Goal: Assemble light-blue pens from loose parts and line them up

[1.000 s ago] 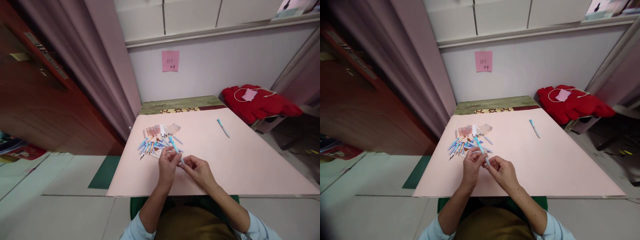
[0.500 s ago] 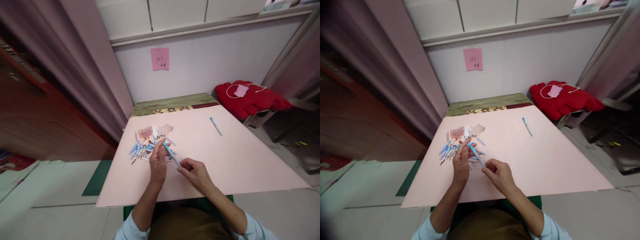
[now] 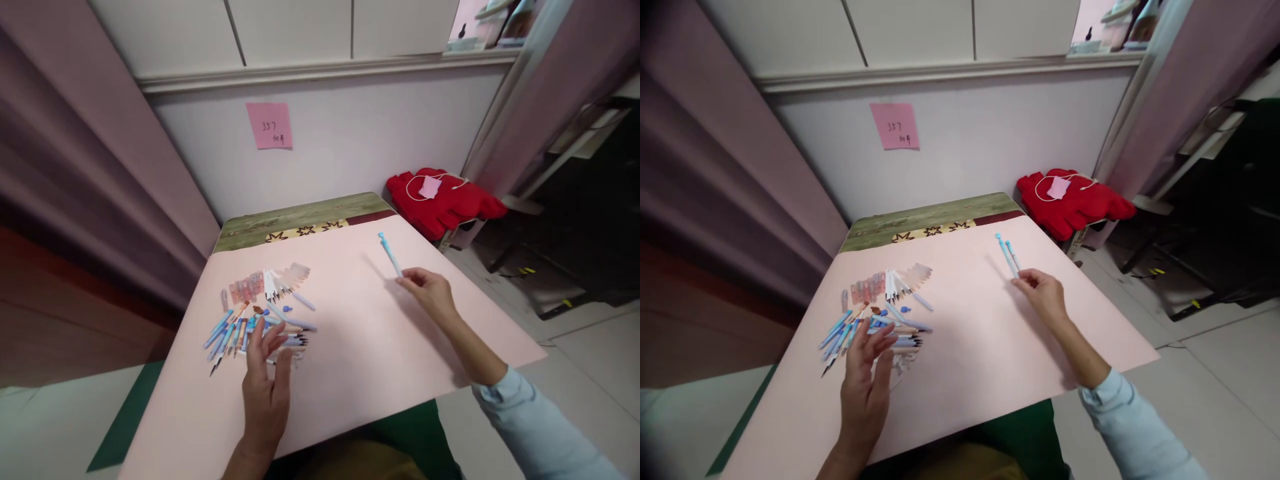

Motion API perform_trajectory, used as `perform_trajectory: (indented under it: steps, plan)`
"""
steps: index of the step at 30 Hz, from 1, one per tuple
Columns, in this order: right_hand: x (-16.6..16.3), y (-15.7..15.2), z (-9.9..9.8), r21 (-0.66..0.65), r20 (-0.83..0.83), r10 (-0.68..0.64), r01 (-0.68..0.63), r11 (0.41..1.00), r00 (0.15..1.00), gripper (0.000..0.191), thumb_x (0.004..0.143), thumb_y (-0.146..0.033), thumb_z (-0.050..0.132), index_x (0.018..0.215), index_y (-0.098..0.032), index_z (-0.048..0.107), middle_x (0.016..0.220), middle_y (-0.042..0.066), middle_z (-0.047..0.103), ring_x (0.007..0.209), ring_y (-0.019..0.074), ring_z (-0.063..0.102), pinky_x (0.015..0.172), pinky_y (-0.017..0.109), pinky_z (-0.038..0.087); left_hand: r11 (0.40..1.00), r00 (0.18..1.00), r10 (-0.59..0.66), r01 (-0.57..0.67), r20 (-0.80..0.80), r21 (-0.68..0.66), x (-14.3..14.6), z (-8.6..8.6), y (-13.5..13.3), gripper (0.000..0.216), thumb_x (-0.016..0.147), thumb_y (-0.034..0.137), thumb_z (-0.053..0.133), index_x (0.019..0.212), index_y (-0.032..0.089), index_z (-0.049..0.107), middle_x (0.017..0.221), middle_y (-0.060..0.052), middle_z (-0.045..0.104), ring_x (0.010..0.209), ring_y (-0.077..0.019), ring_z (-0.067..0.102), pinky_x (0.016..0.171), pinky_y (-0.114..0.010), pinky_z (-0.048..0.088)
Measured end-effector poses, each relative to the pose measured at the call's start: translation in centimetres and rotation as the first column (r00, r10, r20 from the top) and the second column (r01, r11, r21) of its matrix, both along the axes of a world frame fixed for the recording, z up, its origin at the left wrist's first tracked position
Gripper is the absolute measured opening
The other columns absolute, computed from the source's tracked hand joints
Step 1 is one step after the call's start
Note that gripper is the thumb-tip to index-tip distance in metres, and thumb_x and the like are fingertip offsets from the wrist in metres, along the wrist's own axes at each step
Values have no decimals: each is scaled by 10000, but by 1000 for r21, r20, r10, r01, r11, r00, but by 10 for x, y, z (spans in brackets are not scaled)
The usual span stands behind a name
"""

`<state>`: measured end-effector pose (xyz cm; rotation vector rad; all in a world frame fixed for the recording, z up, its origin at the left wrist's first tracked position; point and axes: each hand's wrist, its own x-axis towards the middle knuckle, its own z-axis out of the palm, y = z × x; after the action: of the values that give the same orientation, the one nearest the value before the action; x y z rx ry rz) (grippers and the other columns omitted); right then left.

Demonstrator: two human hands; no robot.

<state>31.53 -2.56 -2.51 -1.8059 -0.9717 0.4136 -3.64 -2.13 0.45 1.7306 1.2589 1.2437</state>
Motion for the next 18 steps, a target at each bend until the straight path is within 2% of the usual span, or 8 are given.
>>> perform_trajectory:
  steps: [3, 6, 9, 13, 16, 18]
  plan:
    - [51, 17, -7, -155, 164, -86, 111, 982, 983, 378, 674, -532, 719, 828, -188, 746, 706, 41, 699, 649, 190, 597, 596, 286, 388, 999, 992, 48, -51, -119, -15, -20, -21, -6, 651, 907, 401, 533, 1488, 251, 281, 1319, -133, 577, 1080, -244, 628, 972, -442, 471]
    - [75, 32, -11, -278, 249, -59, 130, 952, 967, 322, 699, -505, 685, 794, -204, 749, 691, 33, 703, 644, 186, 598, 579, 285, 357, 992, 971, 130, -128, -203, 19, -36, -34, -10, 666, 890, 432, 541, 1482, 242, 303, 1317, -130, 582, 1110, -262, 618, 998, -458, 458]
    - [81, 44, -14, -349, 286, 1, 103, 931, 958, 303, 693, -496, 679, 766, -213, 760, 693, 35, 712, 664, 189, 606, 583, 283, 355, 979, 946, 204, -200, -253, 39, -48, -37, -11, 678, 865, 458, 564, 1464, 232, 340, 1288, -121, 603, 1105, -269, 619, 1016, -454, 448]
    - [82, 57, -17, -368, 334, 32, 99, 925, 942, 300, 682, -479, 690, 810, -219, 768, 729, 32, 724, 691, 187, 619, 601, 276, 368, 964, 945, 255, -264, -204, -14, -54, -39, -11, 665, 858, 487, 557, 1446, 236, 373, 1273, -109, 608, 1090, -263, 622, 1032, -456, 436]
    - [83, 63, -20, -363, 352, 30, 107, 926, 935, 319, 678, -470, 694, 865, -221, 763, 768, 26, 730, 712, 182, 627, 606, 265, 376, 962, 943, 259, -270, -209, -28, -56, -44, -8, 670, 847, 513, 555, 1433, 235, 387, 1268, -107, 613, 1076, -258, 626, 1032, -456, 439]
    - [83, 65, -21, -368, 364, 36, 108, 924, 931, 299, 677, -472, 691, 836, -227, 758, 769, 21, 727, 719, 182, 628, 603, 261, 373, 965, 942, 244, -259, -231, -38, -58, -48, -6, 670, 839, 527, 555, 1423, 240, 397, 1268, -104, 616, 1064, -256, 632, 1025, -453, 447]
